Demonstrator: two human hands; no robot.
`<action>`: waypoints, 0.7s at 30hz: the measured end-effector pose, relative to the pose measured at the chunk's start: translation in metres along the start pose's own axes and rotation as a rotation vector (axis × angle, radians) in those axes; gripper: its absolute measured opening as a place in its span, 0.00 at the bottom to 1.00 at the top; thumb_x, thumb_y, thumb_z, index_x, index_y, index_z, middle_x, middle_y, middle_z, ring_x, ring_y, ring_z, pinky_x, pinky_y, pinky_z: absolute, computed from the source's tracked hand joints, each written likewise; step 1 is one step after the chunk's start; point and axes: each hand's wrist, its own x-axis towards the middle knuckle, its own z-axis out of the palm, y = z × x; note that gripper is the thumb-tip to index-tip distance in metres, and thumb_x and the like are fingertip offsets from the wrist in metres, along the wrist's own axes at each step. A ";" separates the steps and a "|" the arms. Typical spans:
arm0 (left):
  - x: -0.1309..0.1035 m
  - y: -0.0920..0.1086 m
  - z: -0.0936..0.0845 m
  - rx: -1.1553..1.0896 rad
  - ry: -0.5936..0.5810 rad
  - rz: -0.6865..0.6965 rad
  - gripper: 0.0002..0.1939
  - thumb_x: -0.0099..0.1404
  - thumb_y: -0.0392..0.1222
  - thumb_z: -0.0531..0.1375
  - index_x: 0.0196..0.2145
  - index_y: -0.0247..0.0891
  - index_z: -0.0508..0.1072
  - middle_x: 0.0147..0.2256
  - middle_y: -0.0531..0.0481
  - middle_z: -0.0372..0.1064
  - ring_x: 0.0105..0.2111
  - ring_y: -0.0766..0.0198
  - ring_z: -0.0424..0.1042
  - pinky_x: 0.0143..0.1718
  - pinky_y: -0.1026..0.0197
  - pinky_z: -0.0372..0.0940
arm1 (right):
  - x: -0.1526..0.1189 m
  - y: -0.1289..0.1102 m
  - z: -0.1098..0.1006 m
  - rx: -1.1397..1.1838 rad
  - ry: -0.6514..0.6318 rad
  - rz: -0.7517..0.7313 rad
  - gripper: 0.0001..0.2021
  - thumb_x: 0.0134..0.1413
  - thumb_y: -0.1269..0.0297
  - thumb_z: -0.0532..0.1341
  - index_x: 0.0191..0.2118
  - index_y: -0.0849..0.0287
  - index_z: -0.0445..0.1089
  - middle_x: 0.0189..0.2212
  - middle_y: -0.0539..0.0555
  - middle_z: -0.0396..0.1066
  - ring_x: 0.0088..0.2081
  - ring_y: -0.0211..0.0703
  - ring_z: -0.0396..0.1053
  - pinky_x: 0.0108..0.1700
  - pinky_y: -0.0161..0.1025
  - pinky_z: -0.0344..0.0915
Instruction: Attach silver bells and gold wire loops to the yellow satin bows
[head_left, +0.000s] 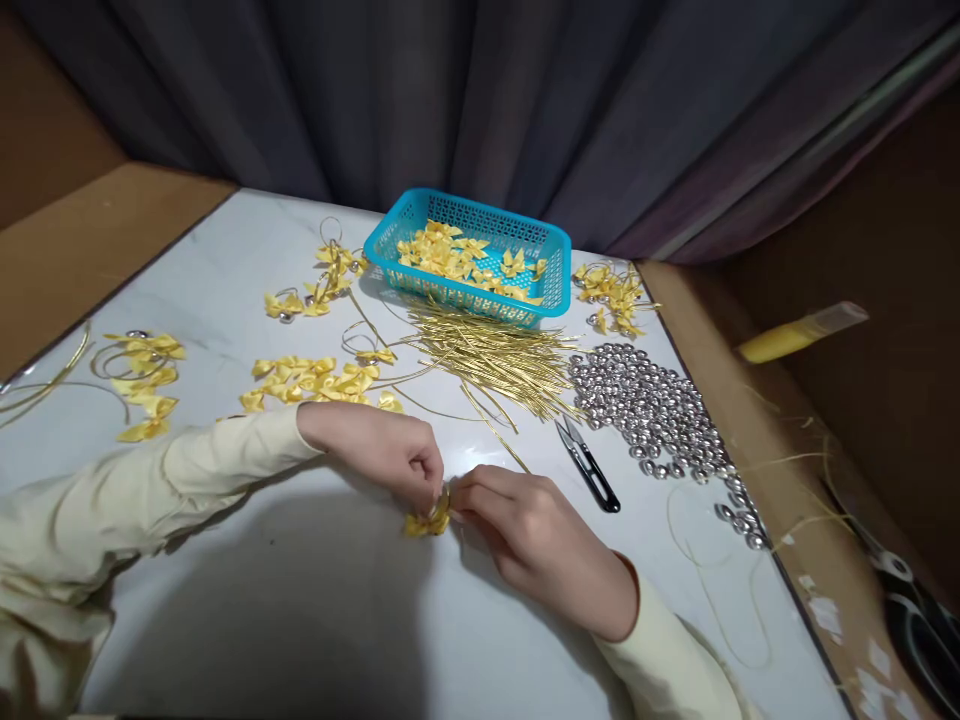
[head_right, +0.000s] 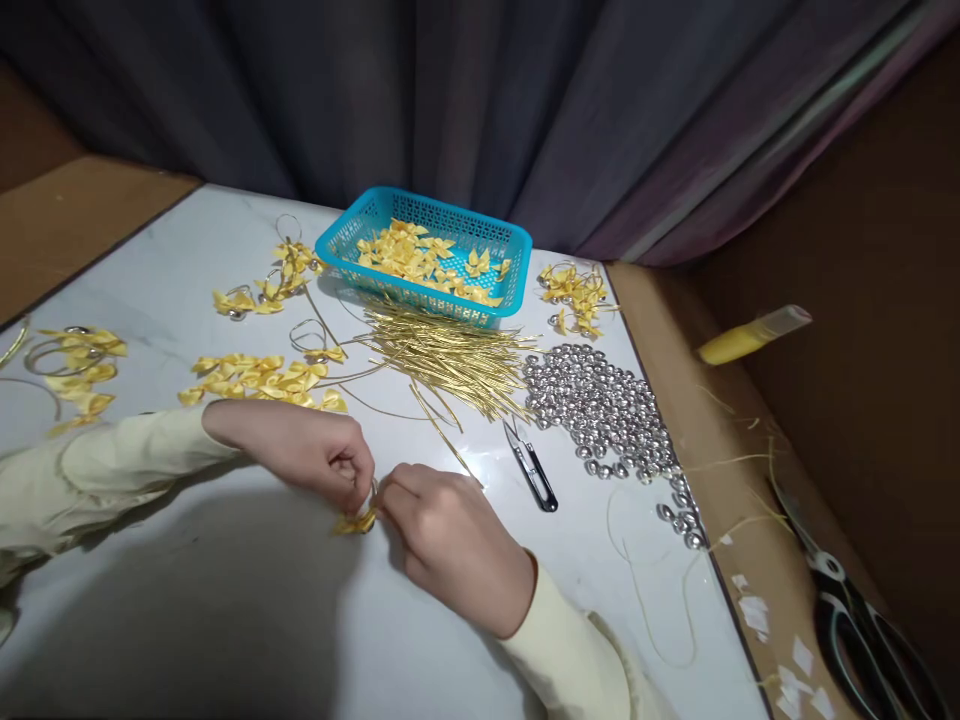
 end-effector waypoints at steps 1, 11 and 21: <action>-0.004 0.003 -0.001 0.082 0.046 -0.008 0.10 0.57 0.36 0.56 0.31 0.36 0.78 0.21 0.57 0.68 0.20 0.72 0.61 0.19 0.72 0.53 | 0.000 0.001 0.000 -0.007 0.016 0.006 0.12 0.58 0.77 0.49 0.34 0.65 0.70 0.31 0.57 0.70 0.32 0.42 0.68 0.32 0.36 0.64; -0.012 0.000 0.027 1.075 0.488 0.391 0.06 0.60 0.31 0.54 0.27 0.37 0.69 0.19 0.54 0.67 0.17 0.66 0.61 0.18 0.60 0.46 | 0.000 0.002 -0.003 0.154 0.236 0.120 0.10 0.60 0.74 0.51 0.34 0.65 0.70 0.31 0.56 0.69 0.32 0.40 0.68 0.35 0.36 0.64; 0.008 -0.022 0.028 1.479 0.807 0.765 0.09 0.64 0.30 0.51 0.37 0.38 0.69 0.20 0.57 0.64 0.16 0.68 0.61 0.14 0.61 0.54 | 0.005 0.010 -0.002 0.298 0.347 0.276 0.08 0.54 0.79 0.58 0.29 0.61 0.68 0.28 0.51 0.70 0.30 0.36 0.67 0.35 0.34 0.63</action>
